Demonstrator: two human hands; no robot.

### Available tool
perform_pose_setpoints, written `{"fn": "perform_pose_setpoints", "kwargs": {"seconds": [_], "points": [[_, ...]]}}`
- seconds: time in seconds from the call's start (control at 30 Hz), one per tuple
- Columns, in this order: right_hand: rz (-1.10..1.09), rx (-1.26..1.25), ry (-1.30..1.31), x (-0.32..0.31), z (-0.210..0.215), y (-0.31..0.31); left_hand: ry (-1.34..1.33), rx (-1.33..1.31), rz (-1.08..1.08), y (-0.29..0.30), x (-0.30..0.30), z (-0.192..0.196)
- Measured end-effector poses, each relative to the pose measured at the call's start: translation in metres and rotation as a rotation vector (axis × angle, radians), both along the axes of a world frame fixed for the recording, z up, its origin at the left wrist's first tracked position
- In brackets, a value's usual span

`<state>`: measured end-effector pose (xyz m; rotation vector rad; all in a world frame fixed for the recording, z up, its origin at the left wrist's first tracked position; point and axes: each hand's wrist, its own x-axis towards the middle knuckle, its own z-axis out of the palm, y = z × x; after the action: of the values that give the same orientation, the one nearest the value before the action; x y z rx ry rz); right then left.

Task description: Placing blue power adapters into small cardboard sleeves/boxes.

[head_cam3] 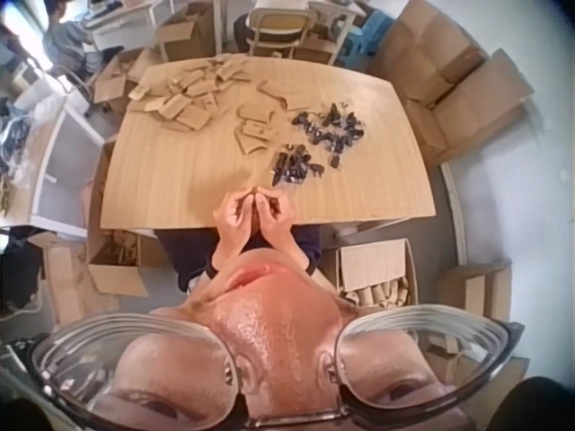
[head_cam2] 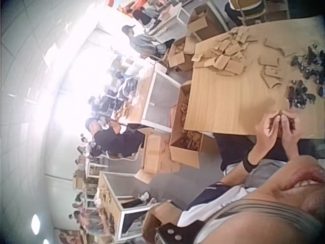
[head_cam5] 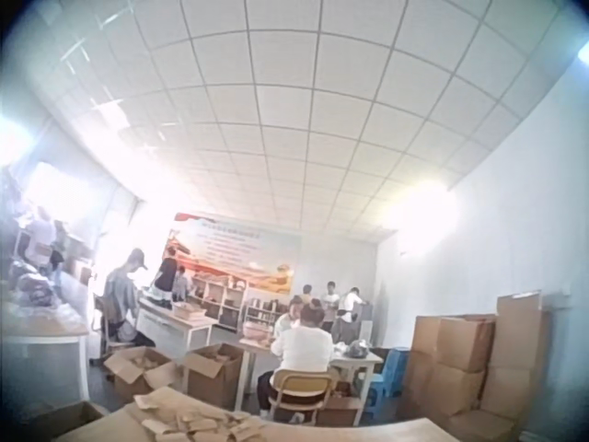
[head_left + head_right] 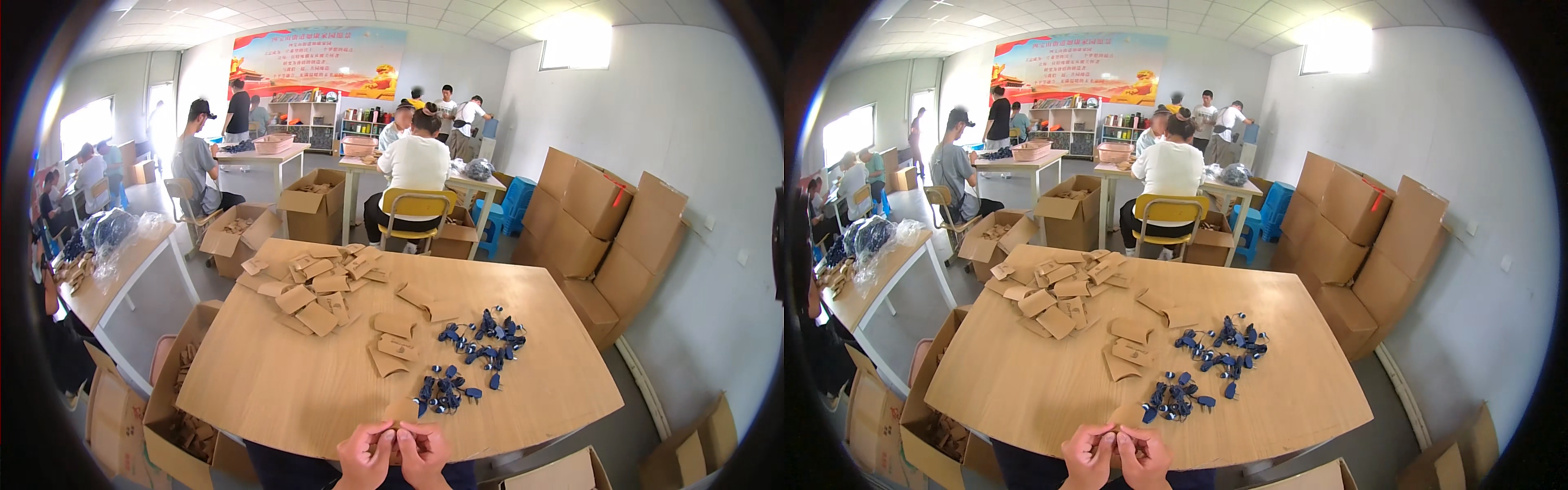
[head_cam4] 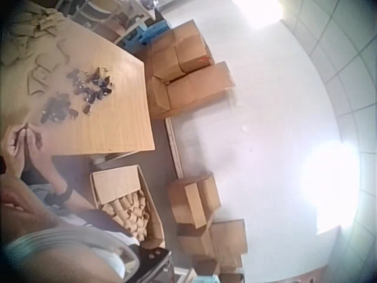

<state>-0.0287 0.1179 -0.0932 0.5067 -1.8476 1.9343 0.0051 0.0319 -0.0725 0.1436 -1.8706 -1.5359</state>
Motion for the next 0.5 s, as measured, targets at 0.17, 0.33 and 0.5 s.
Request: {"fn": "perform_pose_setpoints", "kwargs": {"seconds": [0.17,0.33,0.5], "points": [[-0.019,0.003,0.004,0.0009,0.0064,-0.0011,0.003,-0.015,-0.001,-0.0012,-0.0014,-0.0002],[-0.025,-0.011,0.011,0.0024,0.0062,-0.0015,-0.046,0.002,-0.026,-0.0023,0.002,0.0012],[-0.012,-0.048,0.044,0.0024,0.0021,0.0008,-0.049,0.014,-0.055,-0.0045,0.0048,0.0007]]}}
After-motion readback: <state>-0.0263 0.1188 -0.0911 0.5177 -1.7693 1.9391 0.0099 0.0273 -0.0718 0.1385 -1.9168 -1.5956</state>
